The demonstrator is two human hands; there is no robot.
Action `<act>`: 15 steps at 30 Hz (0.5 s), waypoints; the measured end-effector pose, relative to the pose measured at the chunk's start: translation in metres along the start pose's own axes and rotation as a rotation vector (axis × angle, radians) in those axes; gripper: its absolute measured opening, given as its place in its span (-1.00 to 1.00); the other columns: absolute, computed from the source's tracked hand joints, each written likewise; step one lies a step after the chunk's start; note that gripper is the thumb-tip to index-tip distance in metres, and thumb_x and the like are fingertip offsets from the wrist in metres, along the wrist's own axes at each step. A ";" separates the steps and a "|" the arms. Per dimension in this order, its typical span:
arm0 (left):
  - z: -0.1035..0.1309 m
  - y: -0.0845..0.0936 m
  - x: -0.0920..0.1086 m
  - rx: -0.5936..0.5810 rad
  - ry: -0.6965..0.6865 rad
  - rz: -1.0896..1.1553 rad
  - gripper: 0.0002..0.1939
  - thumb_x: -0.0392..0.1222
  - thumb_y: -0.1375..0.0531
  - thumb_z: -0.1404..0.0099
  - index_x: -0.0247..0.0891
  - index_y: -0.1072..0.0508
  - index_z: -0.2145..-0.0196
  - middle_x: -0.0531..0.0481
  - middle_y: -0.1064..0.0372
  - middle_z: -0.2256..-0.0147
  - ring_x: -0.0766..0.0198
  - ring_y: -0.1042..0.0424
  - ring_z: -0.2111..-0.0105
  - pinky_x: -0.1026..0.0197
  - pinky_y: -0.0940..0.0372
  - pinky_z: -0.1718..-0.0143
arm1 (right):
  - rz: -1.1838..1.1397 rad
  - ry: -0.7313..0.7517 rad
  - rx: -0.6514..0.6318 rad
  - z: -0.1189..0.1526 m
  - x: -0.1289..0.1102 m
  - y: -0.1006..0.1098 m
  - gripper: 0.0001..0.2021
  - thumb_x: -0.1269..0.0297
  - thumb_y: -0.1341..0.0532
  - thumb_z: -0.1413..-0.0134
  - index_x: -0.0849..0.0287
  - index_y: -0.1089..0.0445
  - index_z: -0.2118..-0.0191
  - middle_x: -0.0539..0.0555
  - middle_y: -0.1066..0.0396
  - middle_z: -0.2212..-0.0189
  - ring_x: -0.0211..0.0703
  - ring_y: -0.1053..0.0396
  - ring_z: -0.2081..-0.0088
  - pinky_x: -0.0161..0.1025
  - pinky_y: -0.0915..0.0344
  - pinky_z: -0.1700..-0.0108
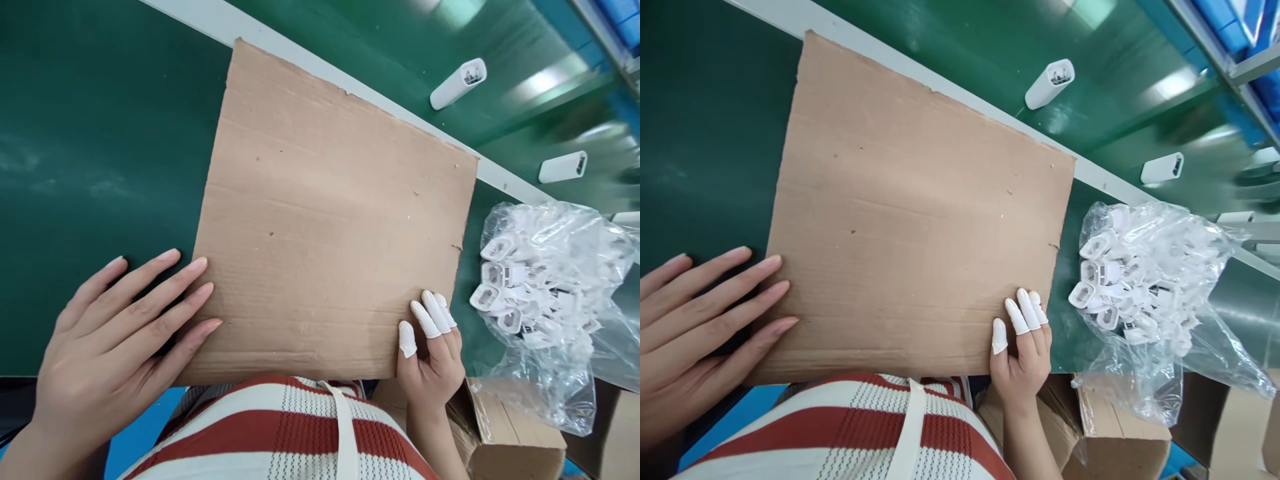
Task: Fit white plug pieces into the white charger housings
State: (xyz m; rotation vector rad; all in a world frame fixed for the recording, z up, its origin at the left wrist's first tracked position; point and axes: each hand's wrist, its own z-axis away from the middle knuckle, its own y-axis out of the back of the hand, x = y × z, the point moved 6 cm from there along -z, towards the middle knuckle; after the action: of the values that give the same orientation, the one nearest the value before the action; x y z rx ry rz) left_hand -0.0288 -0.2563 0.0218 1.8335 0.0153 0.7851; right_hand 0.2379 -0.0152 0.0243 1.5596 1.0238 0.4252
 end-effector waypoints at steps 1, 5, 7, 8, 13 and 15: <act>0.000 0.000 -0.001 -0.002 0.004 0.002 -0.27 -0.21 -0.25 -0.30 0.31 -0.23 -0.35 0.21 -0.33 -0.25 -0.03 -0.37 -0.25 -0.24 -0.14 -0.37 | -0.001 -0.003 -0.001 0.000 0.000 0.000 -0.53 0.41 -0.21 -0.29 0.04 -0.35 -0.28 0.20 -0.44 -0.20 0.25 -0.37 -0.26 0.35 -0.32 -0.25; 0.002 -0.001 -0.004 -0.004 0.018 -0.003 -0.24 -0.20 -0.25 -0.27 0.31 -0.21 -0.36 0.21 -0.33 -0.25 -0.05 -0.38 -0.24 -0.24 -0.13 -0.37 | -0.012 0.003 0.007 0.000 -0.002 0.001 -0.51 0.44 -0.23 -0.28 0.04 -0.34 -0.29 0.19 -0.44 -0.21 0.23 -0.37 -0.26 0.30 -0.33 -0.25; 0.003 -0.001 -0.005 0.000 0.026 -0.004 -0.24 -0.20 -0.24 -0.27 0.32 -0.21 -0.36 0.22 -0.32 -0.25 -0.04 -0.38 -0.24 -0.22 -0.12 -0.38 | -0.010 0.005 0.007 0.000 -0.002 0.000 -0.50 0.43 -0.23 -0.28 0.03 -0.34 -0.29 0.19 -0.44 -0.21 0.22 -0.37 -0.26 0.29 -0.34 -0.24; 0.003 -0.002 -0.005 -0.001 0.030 -0.004 -0.24 -0.21 -0.24 -0.27 0.34 -0.20 -0.36 0.23 -0.32 -0.25 -0.03 -0.38 -0.24 -0.21 -0.12 -0.39 | -0.008 0.002 0.007 0.000 -0.002 0.000 -0.50 0.43 -0.23 -0.28 0.02 -0.33 -0.30 0.18 -0.44 -0.21 0.22 -0.37 -0.26 0.29 -0.34 -0.25; 0.002 -0.003 -0.004 0.005 0.022 -0.004 -0.22 -0.22 -0.24 -0.26 0.34 -0.20 -0.36 0.25 -0.32 -0.25 -0.03 -0.38 -0.24 -0.21 -0.13 -0.38 | -0.016 -0.006 0.014 0.001 -0.001 0.000 -0.49 0.42 -0.22 -0.29 -0.01 -0.31 -0.32 0.13 -0.42 -0.24 0.15 -0.33 -0.30 0.23 -0.27 -0.33; 0.002 -0.003 -0.004 0.010 0.013 -0.002 -0.22 -0.23 -0.25 -0.26 0.30 -0.20 -0.37 0.22 -0.32 -0.25 -0.03 -0.37 -0.25 -0.21 -0.13 -0.38 | -0.013 -0.005 0.015 0.000 -0.001 0.000 -0.51 0.41 -0.22 -0.30 0.01 -0.33 -0.30 0.15 -0.43 -0.23 0.15 -0.34 -0.30 0.23 -0.28 -0.32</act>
State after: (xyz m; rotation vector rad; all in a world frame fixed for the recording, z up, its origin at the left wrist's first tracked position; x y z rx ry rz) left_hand -0.0298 -0.2587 0.0170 1.8372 0.0296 0.7968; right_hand 0.2373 -0.0165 0.0241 1.5658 1.0355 0.4051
